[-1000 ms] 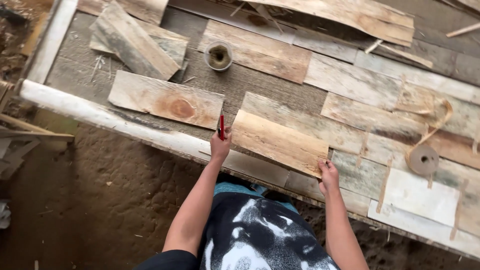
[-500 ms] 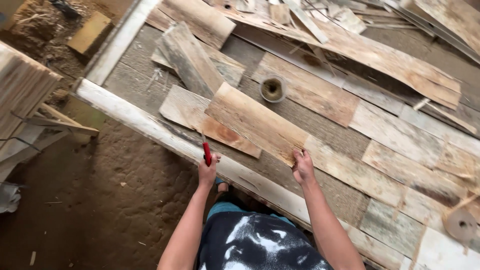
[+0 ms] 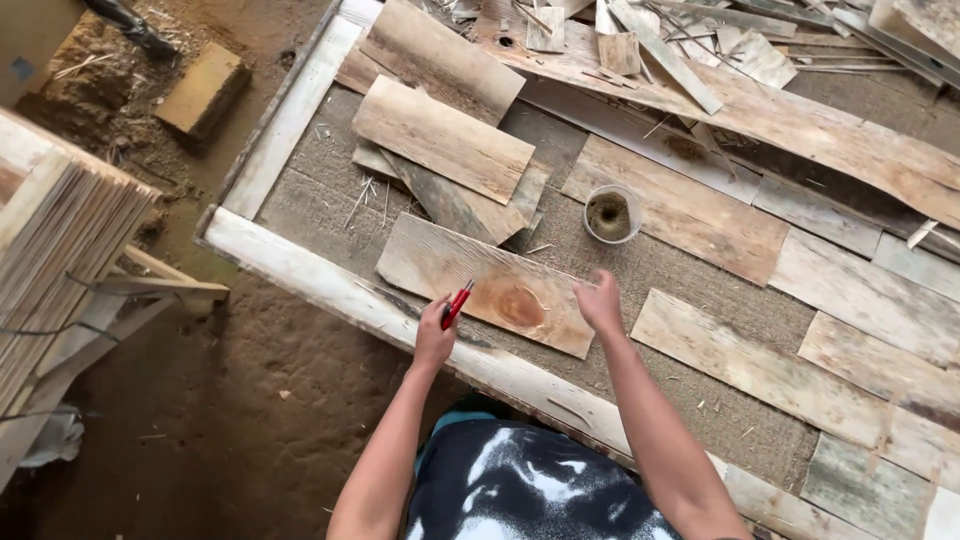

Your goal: The person arranges rectangular wooden planks on a workbench, using a red utility knife to scrape or trim the edges of one plank before placing it into a pattern. The person repeatedly picks up, positions, and adjusts planks to form a tiled layout.

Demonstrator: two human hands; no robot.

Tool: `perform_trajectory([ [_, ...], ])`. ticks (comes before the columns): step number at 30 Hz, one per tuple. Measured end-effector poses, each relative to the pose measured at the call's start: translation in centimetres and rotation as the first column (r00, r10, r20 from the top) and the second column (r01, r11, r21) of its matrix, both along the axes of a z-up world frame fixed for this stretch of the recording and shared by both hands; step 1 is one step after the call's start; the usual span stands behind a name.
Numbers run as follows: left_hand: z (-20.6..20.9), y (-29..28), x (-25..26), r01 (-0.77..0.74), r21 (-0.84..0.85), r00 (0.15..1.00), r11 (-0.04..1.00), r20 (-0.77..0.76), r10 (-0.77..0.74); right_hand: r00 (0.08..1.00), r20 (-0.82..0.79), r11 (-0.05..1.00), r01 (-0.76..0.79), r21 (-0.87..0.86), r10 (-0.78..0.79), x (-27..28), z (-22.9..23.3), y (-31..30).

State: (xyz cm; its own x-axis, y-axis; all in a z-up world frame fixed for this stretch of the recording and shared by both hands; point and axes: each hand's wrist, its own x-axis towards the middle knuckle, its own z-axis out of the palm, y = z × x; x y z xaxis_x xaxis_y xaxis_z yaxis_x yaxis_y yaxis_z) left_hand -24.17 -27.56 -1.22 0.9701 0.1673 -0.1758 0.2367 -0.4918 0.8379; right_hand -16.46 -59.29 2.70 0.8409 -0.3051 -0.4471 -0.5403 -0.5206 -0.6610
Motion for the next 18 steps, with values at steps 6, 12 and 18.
perform_trajectory([
  [6, -3.0, 0.9, 3.7, 0.154, 0.210, 0.987, 0.965, 0.019, -0.161, 0.986, -0.131, 0.986, 0.087, -0.145, -0.106, -6.3, 2.8, 1.1],
  [12, -7.2, 1.9, 4.5, 0.051, 0.194, 0.999, 0.980, 0.006, -0.053, 0.954, -0.066, 0.957, 0.291, -0.012, -0.291, -6.6, -4.7, -2.1],
  [18, 2.4, 2.5, 6.4, -0.374, -0.098, 0.926, 0.922, 0.021, 0.378, 0.968, 0.081, 0.963, 0.222, 0.155, -0.237, -7.2, -1.8, -5.8],
])
